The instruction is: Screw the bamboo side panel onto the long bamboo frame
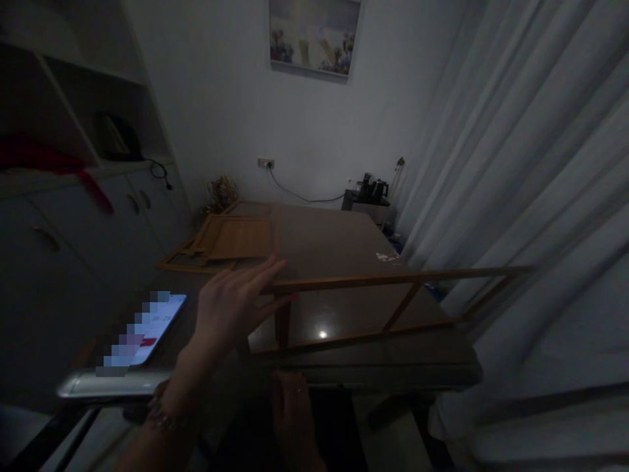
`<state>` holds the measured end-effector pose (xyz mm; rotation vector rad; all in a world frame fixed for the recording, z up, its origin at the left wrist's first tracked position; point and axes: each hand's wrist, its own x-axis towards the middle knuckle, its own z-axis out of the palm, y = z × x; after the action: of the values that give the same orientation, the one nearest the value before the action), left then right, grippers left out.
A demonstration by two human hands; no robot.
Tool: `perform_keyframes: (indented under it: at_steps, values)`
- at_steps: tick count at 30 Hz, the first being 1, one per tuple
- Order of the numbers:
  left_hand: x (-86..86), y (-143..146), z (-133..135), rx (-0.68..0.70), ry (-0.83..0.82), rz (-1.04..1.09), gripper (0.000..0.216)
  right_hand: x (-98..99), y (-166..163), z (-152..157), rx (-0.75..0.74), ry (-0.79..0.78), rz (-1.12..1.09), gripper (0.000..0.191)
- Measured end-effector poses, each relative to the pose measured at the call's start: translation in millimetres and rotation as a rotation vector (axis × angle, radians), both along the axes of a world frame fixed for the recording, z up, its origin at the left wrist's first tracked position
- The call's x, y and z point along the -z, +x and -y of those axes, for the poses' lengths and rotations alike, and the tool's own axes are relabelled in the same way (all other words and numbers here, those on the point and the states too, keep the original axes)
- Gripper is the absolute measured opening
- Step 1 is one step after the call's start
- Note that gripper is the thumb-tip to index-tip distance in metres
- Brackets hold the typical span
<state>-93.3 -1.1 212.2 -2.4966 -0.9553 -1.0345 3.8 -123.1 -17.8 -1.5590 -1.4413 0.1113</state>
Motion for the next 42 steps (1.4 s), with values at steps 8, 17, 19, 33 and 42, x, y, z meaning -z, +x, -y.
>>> perform_keyframes:
  at_steps: [8,17,19,33,42]
  values:
    - [0.5,1,0,0.007,-0.011,0.009,0.049,-14.4,-5,2,-0.040,-0.245,-0.562,0.030]
    - [1.3,1,0,0.000,-0.017,0.011,0.048,-23.9,-8,2,0.059,-0.185,-0.718,0.030]
    - [1.8,1,-1,0.003,-0.023,0.011,0.049,-24.3,-8,1,0.081,-0.174,-0.675,0.028]
    - [1.5,1,0,-0.001,-0.028,0.009,0.049,-6.8,-4,-1,0.016,-0.097,-0.237,0.025]
    - [0.7,0,0,0.019,-0.023,0.016,0.050,-19.9,-20,-4,0.008,-0.208,-0.949,0.041]
